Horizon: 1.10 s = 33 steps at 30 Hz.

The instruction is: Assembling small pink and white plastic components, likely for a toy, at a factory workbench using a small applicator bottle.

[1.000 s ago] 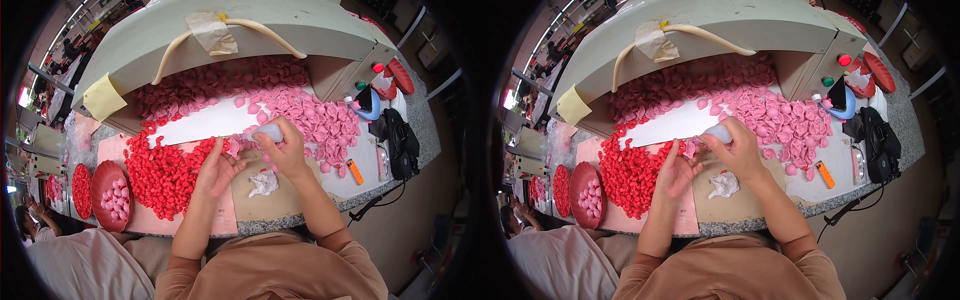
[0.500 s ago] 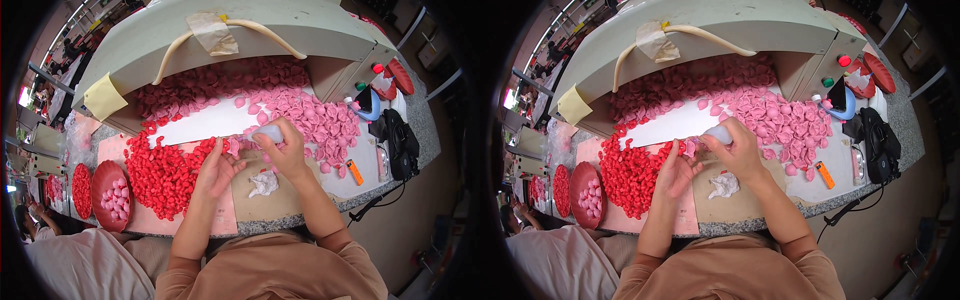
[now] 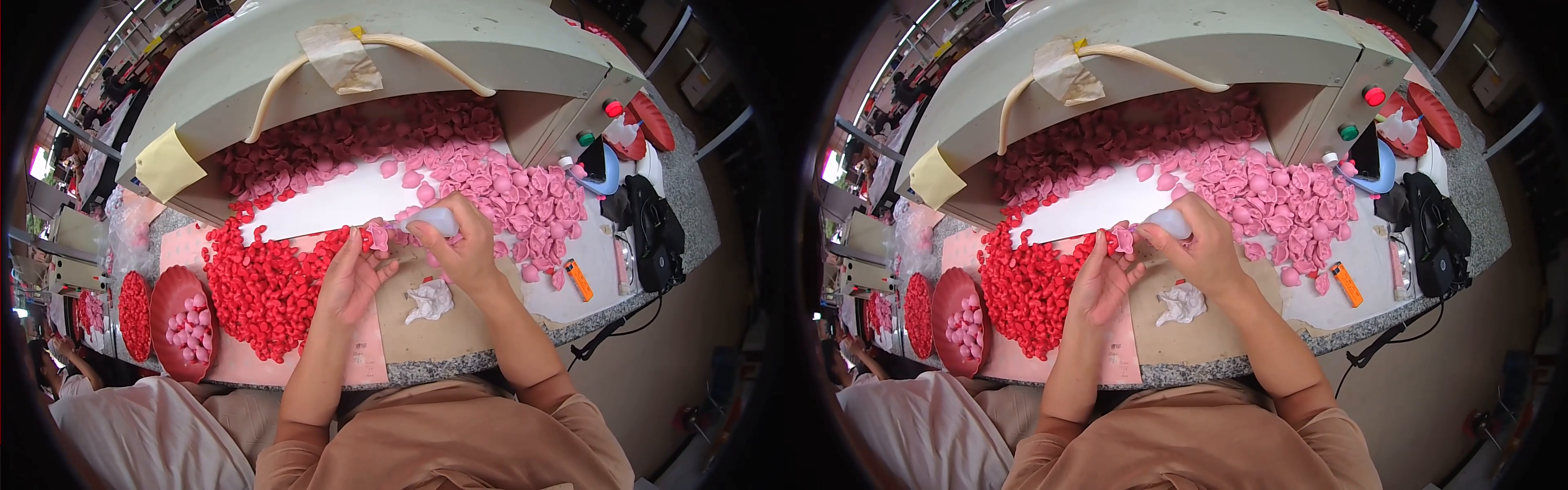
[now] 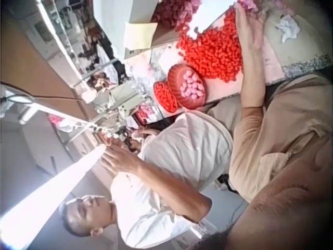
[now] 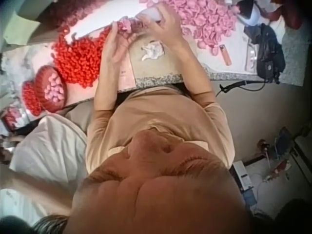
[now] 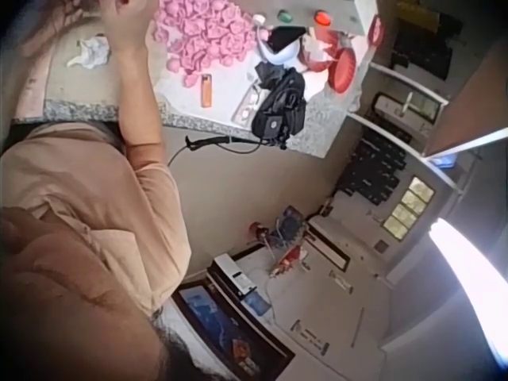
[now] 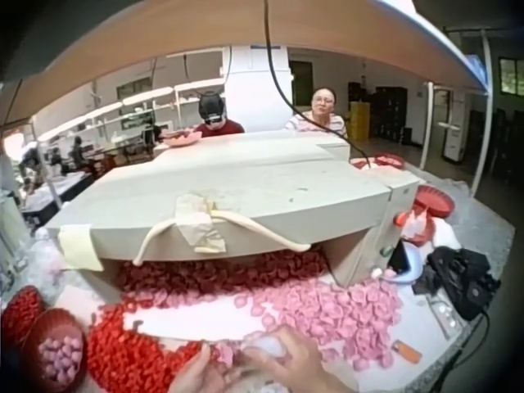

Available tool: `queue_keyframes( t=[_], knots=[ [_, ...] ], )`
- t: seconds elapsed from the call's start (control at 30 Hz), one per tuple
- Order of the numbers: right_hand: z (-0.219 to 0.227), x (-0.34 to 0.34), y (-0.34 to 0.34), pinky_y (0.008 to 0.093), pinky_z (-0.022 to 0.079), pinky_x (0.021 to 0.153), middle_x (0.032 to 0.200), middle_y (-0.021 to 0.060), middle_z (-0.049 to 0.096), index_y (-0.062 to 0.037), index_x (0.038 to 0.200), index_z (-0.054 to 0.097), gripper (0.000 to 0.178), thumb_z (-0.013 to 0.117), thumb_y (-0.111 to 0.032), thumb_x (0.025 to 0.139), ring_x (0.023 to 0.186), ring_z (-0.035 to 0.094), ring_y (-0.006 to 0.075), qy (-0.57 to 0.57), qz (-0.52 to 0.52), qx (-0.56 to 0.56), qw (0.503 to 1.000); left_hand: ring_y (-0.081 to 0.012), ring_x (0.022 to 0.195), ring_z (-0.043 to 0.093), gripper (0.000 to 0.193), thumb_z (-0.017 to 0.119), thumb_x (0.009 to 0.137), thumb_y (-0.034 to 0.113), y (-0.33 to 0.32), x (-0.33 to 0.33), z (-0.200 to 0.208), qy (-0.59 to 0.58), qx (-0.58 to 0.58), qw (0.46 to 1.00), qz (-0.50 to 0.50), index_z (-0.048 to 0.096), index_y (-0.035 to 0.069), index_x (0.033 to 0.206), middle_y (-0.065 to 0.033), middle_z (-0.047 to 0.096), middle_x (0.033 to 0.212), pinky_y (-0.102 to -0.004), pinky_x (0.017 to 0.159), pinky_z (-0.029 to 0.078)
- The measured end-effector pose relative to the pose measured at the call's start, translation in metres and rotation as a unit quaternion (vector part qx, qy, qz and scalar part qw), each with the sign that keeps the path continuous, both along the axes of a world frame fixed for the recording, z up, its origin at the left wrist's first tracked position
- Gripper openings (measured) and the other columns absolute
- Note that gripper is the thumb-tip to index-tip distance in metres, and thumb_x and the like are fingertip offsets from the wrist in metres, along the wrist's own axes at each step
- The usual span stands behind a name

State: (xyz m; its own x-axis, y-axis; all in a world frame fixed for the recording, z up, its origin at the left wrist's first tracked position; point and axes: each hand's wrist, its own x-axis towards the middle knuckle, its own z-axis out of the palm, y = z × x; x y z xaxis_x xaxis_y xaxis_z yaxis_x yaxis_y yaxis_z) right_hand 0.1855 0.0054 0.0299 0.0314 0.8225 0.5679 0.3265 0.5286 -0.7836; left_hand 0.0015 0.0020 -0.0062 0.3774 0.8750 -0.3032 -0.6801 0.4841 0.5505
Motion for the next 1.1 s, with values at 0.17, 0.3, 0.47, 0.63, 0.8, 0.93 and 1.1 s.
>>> queue_keyframes(
  t=[0.17, 0.3, 0.47, 0.63, 0.8, 0.93, 1.1],
  knots=[
    [0.001, -0.001, 0.000, 0.0252, 0.043, 0.053, 0.070, 0.0058, 0.060, -0.0024, 0.083, 0.057, 0.018, 0.069, -0.016, 0.080, 0.060, 0.058, 0.0120, 0.008, -0.001, 0.012, 1.000, -0.0137, 0.092, 0.056, 0.036, 0.049, 0.095, 0.031, -0.002, 0.000, 0.001, -0.005, 0.007, 1.000, 0.006, 0.049, 0.007, 0.122, -0.0033, 0.059, 0.104, -0.0355, 0.084, 0.049],
    [0.002, -0.001, -0.002, 0.0252, 0.043, 0.054, 0.071, 0.0060, 0.060, -0.0025, 0.083, 0.057, 0.018, 0.068, -0.016, 0.080, 0.061, 0.058, 0.0121, 0.004, -0.002, 0.015, 1.000, -0.0143, 0.097, 0.054, 0.042, 0.048, 0.096, 0.028, -0.004, 0.001, 0.006, 0.004, 0.038, 0.999, -0.001, 0.043, 0.005, 0.131, -0.0040, 0.057, 0.109, -0.0354, 0.087, 0.048],
    [0.003, 0.001, -0.001, 0.0259, 0.042, 0.053, 0.070, 0.0061, 0.058, -0.0027, 0.082, 0.056, 0.018, 0.069, -0.015, 0.079, 0.060, 0.056, 0.0126, 0.002, -0.005, 0.005, 1.000, -0.0159, 0.102, 0.053, 0.045, 0.047, 0.096, 0.026, -0.003, 0.002, 0.007, 0.004, 0.064, 0.998, -0.003, 0.039, 0.004, 0.134, -0.0060, 0.055, 0.112, -0.0351, 0.092, 0.046],
    [0.001, 0.003, 0.000, 0.0271, 0.040, 0.052, 0.069, 0.0064, 0.055, -0.0026, 0.082, 0.057, 0.019, 0.070, -0.015, 0.078, 0.058, 0.054, 0.0135, -0.010, -0.021, 0.017, 1.000, -0.0197, 0.109, 0.051, 0.044, 0.046, 0.096, 0.020, -0.003, 0.004, 0.010, 0.006, 0.075, 0.997, 0.010, 0.036, 0.002, 0.135, -0.0086, 0.052, 0.117, -0.0359, 0.099, 0.043],
    [0.000, 0.003, 0.000, 0.0274, 0.040, 0.052, 0.071, 0.0068, 0.055, -0.0024, 0.082, 0.057, 0.019, 0.071, -0.015, 0.078, 0.059, 0.053, 0.0143, -0.016, -0.029, 0.030, 0.999, -0.0214, 0.114, 0.050, 0.044, 0.046, 0.096, 0.016, -0.003, 0.006, 0.010, 0.003, 0.088, 0.996, 0.016, 0.035, 0.002, 0.136, -0.0100, 0.050, 0.122, -0.0364, 0.103, 0.040],
    [-0.001, 0.002, 0.000, 0.0276, 0.040, 0.053, 0.071, 0.0070, 0.055, -0.0021, 0.082, 0.057, 0.020, 0.071, -0.015, 0.077, 0.059, 0.053, 0.0150, -0.017, -0.035, 0.043, 0.998, -0.0216, 0.116, 0.049, 0.044, 0.046, 0.095, 0.014, -0.002, 0.006, 0.009, 0.001, 0.101, 0.995, 0.015, 0.034, 0.002, 0.136, -0.0112, 0.046, 0.129, -0.0356, 0.105, 0.038],
    [-0.001, 0.002, 0.000, 0.0281, 0.040, 0.053, 0.072, 0.0069, 0.055, -0.0021, 0.082, 0.057, 0.020, 0.071, -0.015, 0.077, 0.060, 0.053, 0.0153, -0.019, -0.035, 0.044, 0.998, -0.0242, 0.121, 0.045, 0.046, 0.046, 0.095, 0.011, -0.001, 0.005, 0.007, -0.002, 0.105, 0.994, 0.034, 0.032, 0.002, 0.137, -0.0137, 0.039, 0.137, -0.0355, 0.106, 0.037]
  ],
)
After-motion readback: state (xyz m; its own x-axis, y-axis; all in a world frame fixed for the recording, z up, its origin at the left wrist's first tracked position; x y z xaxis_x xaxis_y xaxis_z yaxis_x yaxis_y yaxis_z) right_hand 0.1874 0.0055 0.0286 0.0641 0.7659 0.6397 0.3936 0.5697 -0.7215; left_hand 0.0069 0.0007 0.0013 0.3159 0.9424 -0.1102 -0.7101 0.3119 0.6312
